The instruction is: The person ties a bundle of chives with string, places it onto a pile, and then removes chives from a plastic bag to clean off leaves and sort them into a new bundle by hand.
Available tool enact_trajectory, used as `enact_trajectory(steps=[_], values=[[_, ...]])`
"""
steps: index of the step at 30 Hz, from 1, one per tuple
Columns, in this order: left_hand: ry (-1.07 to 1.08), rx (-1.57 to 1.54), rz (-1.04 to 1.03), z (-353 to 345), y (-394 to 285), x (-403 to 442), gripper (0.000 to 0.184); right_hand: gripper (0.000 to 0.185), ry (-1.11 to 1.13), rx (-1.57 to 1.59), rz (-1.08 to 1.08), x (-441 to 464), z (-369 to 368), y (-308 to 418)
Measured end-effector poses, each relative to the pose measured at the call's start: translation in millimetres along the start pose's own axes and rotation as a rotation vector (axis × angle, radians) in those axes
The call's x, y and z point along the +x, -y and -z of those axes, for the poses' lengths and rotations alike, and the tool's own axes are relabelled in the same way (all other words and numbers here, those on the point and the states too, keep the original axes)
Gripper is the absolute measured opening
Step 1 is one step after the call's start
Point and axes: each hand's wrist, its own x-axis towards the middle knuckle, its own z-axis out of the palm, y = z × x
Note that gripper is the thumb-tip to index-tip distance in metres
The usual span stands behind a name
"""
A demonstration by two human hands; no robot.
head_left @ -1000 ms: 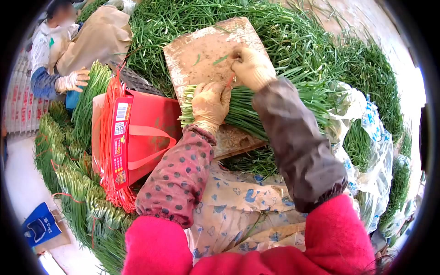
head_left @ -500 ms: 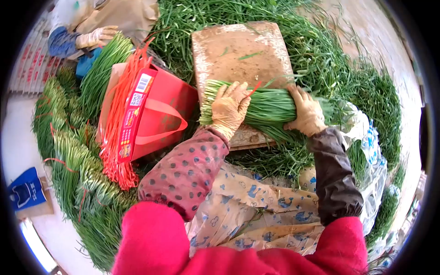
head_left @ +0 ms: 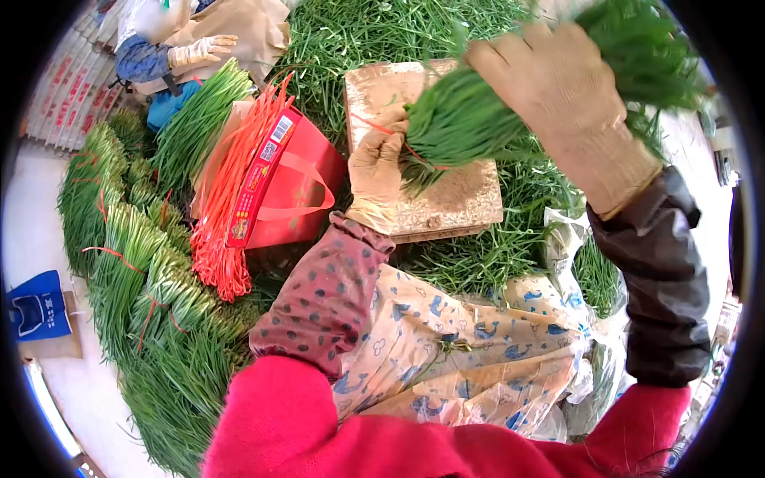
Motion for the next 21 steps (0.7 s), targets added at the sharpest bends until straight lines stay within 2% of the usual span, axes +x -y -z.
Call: enact_trajectory(steps=[2, 3, 4, 5, 6, 7, 8, 10, 11, 12, 13, 14, 16, 17, 18, 19, 20, 21], values=[[-0.013, -0.044, -0.133, -5.3, -3.8, -0.6, 0.015, 0.012, -0.148, -0.056, 0.182, 25.1, 20.7, -1.6], [-0.013, -0.043, -0.126, -3.7, 0.3, -3.2, 0.015, 0.012, -0.143, -0.052, 0.181, 32.0, 11.3, 9.1], [-0.066, 0.000, 0.016, 1.5, 9.0, -7.5, 0.013, 0.010, 0.115, 0.140, 0.078, 35.4, -9.7, 25.5], [-0.118, 0.045, 0.167, 9.4, 20.7, -14.0, 0.011, 0.009, 0.280, 0.133, 0.148, 35.3, -18.3, 40.7], [-0.080, 0.224, 0.328, 28.8, 43.2, -15.4, 0.009, 0.009, 0.446, 0.136, 0.217, 35.6, -26.5, 56.0], [-0.031, 0.345, 0.407, 46.1, 80.0, -17.5, 0.007, 0.010, 0.503, -0.068, 0.466, 31.6, -28.5, 68.5], [-0.018, 0.312, 0.409, 44.2, 80.0, -16.8, 0.005, 0.009, 0.381, 0.081, 0.283, 17.4, -81.4, 84.8], [-0.020, 0.281, 0.418, 38.0, 76.4, -15.3, 0.004, 0.012, 0.435, 0.143, 0.200, 11.2, -69.2, 58.2], [0.033, 0.398, 0.345, 33.8, 73.6, -15.8, 0.006, 0.016, 0.487, 0.214, 0.112, 4.2, -60.3, 45.7], [0.096, 0.510, 0.251, 27.5, 68.9, -5.7, 0.008, 0.027, 0.366, 0.191, 0.098, -15.3, -59.1, 29.3], [0.101, 0.514, 0.253, 19.6, 58.8, 4.2, 0.008, 0.018, 0.276, 0.125, 0.076, -27.7, -60.1, 14.0], [0.167, 0.586, -0.112, 8.2, 45.3, 14.6, 0.005, 0.029, 0.223, 0.109, -0.004, -47.1, -68.2, 0.8], [0.228, 0.637, -0.467, -14.1, 19.8, 26.5, 0.004, 0.061, 0.277, 0.160, -0.183, -82.6, -75.7, -16.2], [0.288, 0.822, -0.620, -25.1, 6.5, 34.4, 0.006, 0.077, 0.259, 0.204, -0.263, -99.1, -83.0, -18.8], [0.353, 1.010, -0.774, -29.9, 1.1, 39.5, 0.008, 0.079, 0.444, 0.027, -0.344, -112.6, -90.1, -9.3], [0.365, 1.015, -0.773, -28.0, 13.9, 39.7, 0.008, 0.080, 0.629, -0.150, -0.427, -115.4, -85.2, 3.1], [0.385, 1.154, -0.612, -22.6, 39.6, 36.6, 0.011, 0.076, 1.088, -0.133, -0.508, -111.6, -82.6, 12.6], [0.399, 1.286, -0.445, -12.5, 68.9, 30.4, 0.015, 0.063, 1.428, 0.076, -0.529, -97.4, -72.9, 20.4]])
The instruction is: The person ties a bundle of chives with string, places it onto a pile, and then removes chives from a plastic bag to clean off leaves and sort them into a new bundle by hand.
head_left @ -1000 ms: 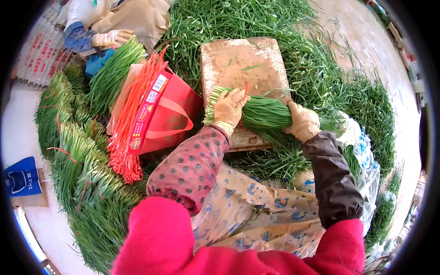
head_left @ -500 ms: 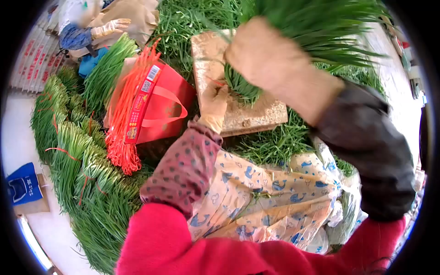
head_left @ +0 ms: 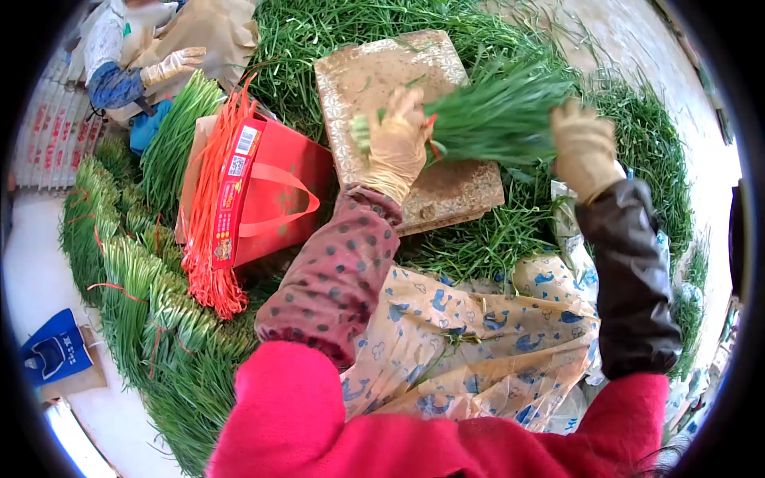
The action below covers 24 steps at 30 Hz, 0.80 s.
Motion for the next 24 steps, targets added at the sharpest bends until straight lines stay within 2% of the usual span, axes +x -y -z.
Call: enact_trajectory(steps=[1, 2, 3, 4, 5, 8, 11, 12, 13, 14, 16, 17, 21, 22, 24], values=[[0.090, 0.105, 0.068, -28.0, 15.8, -19.4, 0.013, 0.044, 0.107, 0.251, 0.189, -6.6, -3.3, 8.7], [0.096, 0.102, 0.061, -29.7, 15.0, -19.3, 0.013, 0.027, -0.182, 0.546, 0.379, -13.6, -34.6, 24.4], [0.085, 0.000, 0.151, -26.8, 12.1, -20.6, 0.011, 0.024, -0.151, 0.780, 0.505, -13.1, -41.7, 45.7], [0.077, -0.098, 0.242, -24.7, 8.6, -23.8, 0.010, 0.025, -0.268, 0.867, 0.502, -7.8, -53.3, 71.5], [0.065, -0.044, 0.260, -24.4, 5.9, -26.5, 0.010, 0.028, -0.282, 0.854, 0.477, -9.6, -42.7, 86.8], [0.044, -0.005, 0.273, -22.6, 6.7, -26.3, 0.010, 0.037, -0.640, 1.297, 0.414, 7.8, -43.9, 131.8], [0.033, -0.021, 0.302, -25.3, 7.1, -26.6, 0.013, 0.031, -0.719, 1.413, 0.452, 39.5, -50.4, 162.7], [0.017, -0.023, 0.316, -25.9, 7.9, -26.8, 0.013, 0.027, -0.541, 1.740, 0.460, 43.8, -44.7, 168.2], [0.065, -0.094, 0.332, -24.6, 10.3, -27.0, 0.021, 0.025, -0.334, 2.054, 0.460, 45.3, -41.3, 172.1], [0.064, -0.090, 0.337, -22.8, 11.7, -28.3, 0.021, 0.027, -0.045, 2.206, 0.353, 47.4, -42.4, 167.3], [0.067, -0.220, 0.376, -15.1, 7.5, -24.7, 0.051, 0.022, 0.087, 2.377, 0.217, 52.1, -40.3, 161.7], [0.067, -0.220, 0.374, -12.2, 3.6, -23.8, 0.051, 0.019, 0.209, 2.415, 0.223, 53.8, -42.1, 155.8], [0.603, 0.469, 0.291, -3.7, -19.3, -25.0, 0.138, 0.019, 0.270, 2.353, 0.211, 58.9, -34.4, 150.8], [0.600, 0.470, 0.295, -10.5, -19.0, -28.3, 0.138, 0.019, 0.271, 2.351, 0.215, 56.4, -29.0, 149.5], [0.615, 0.659, 0.260, -21.3, -16.5, -31.1, 0.129, 0.019, 0.129, 2.232, 0.222, 52.9, -12.5, 150.6]])
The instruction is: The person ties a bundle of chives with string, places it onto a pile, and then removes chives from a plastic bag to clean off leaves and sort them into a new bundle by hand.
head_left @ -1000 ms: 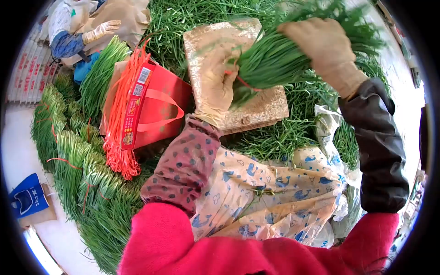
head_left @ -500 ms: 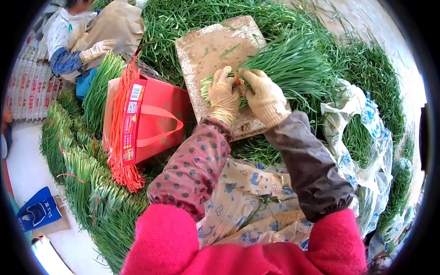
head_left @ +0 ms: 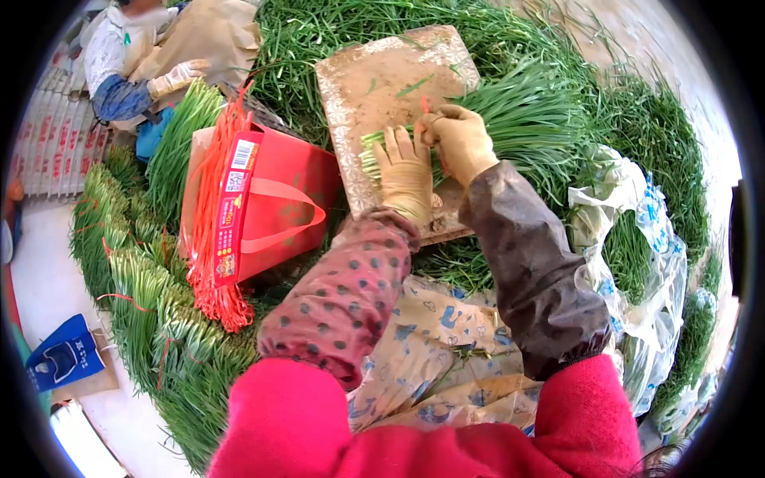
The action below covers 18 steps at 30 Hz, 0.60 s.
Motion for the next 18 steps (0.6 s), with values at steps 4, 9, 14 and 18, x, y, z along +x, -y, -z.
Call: enact_trajectory(steps=[4, 9, 14, 18], values=[[-0.231, 0.033, 0.092, -24.4, -3.7, 11.6, 0.081, 0.027, -0.130, -0.303, 0.150, -12.6, -15.1, -4.5], [-0.321, 0.083, -0.058, -22.0, 13.2, 16.4, 0.069, 0.017, -0.008, -0.002, 0.235, -52.5, 14.7, -78.3], [-0.116, 0.049, -0.128, 15.8, 20.8, 22.8, 0.078, 0.018, -0.010, -0.137, 0.335, -71.5, 16.2, -60.9], [0.630, -0.385, -0.066, 52.1, 32.3, 35.4, 0.091, 0.015, 0.106, -0.064, 0.200, -53.6, 12.8, 3.0]])
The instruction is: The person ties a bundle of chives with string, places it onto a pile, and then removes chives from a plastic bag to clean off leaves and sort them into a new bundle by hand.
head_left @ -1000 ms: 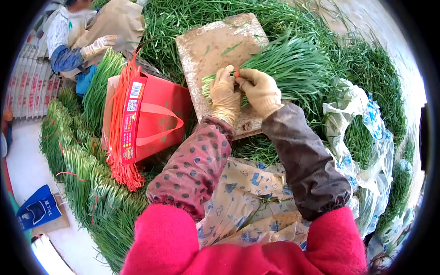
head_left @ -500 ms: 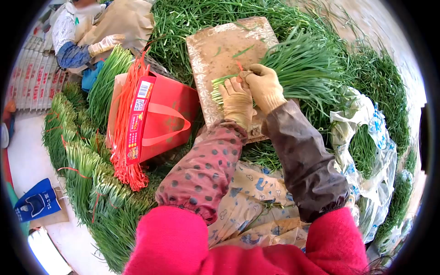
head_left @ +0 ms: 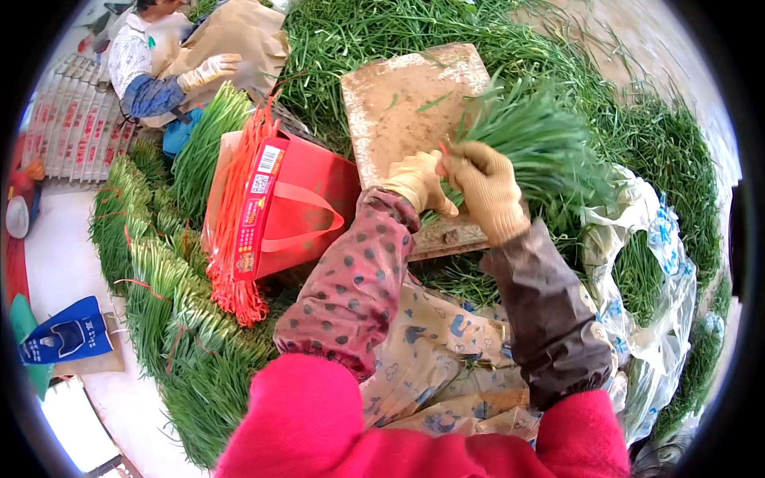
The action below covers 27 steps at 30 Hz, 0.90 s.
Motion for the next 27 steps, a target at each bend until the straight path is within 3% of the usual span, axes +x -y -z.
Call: enact_trajectory(steps=[2, 3, 5, 6, 9, 12, 13, 16, 18, 20, 22, 24, 27], values=[[-0.261, 0.290, 0.121, -7.2, -21.4, -10.4, 0.100, 0.017, -0.017, 0.098, 0.007, 16.0, -5.3, -2.9], [-0.261, 0.293, 0.130, -22.6, -24.4, -5.6, 0.100, 0.018, -0.026, 0.203, 0.013, 20.3, -10.4, -6.3], [-0.728, 0.518, -0.007, -67.0, -10.9, 18.5, 0.099, 0.019, -0.098, 0.131, 0.036, 22.0, -19.5, -14.0], [-0.717, 0.423, -0.049, -75.8, -0.1, 28.8, 0.093, 0.019, -0.183, 0.050, 0.062, 21.7, -22.2, -16.9], [-0.918, 0.426, -0.015, -77.7, 4.4, 48.0, 0.076, 0.021, -0.137, 0.145, 0.002, 8.7, -16.9, -22.4], [-0.950, 0.446, -0.074, -73.2, 5.3, 46.7, 0.056, 0.020, -0.119, 0.038, -0.037, -12.3, -5.8, -45.3], [-0.843, 0.428, -0.063, -62.4, -4.5, 33.8, 0.049, 0.020, -0.151, 0.030, -0.026, -25.6, -2.0, -83.7], [-0.966, 0.505, -0.056, -74.1, 0.9, 50.4, 0.043, 0.022, -0.181, 0.027, -0.010, -39.8, 1.6, -146.3], [-0.963, 0.468, -0.054, -72.1, 0.5, 50.9, 0.046, 0.028, 0.039, -0.322, 0.179, -33.3, 9.2, -132.2], [-0.948, 0.341, -0.073, -79.8, -0.6, 60.1, 0.049, 0.037, 0.084, -0.445, 0.379, -45.6, 6.8, -56.1], [-0.923, 0.331, -0.028, -91.1, -4.8, 66.4, 0.056, 0.051, 0.026, -0.537, 0.831, -31.0, 4.1, -11.3], [-0.761, 0.251, -0.129, -73.6, -2.6, 23.2, 0.060, 0.071, 0.097, -0.955, 0.856, -10.9, 0.2, 22.2], [-0.602, 0.111, 0.004, -58.0, 21.8, -8.4, 0.067, 0.112, 0.290, -1.410, 0.657, 40.4, 27.9, -11.2]])
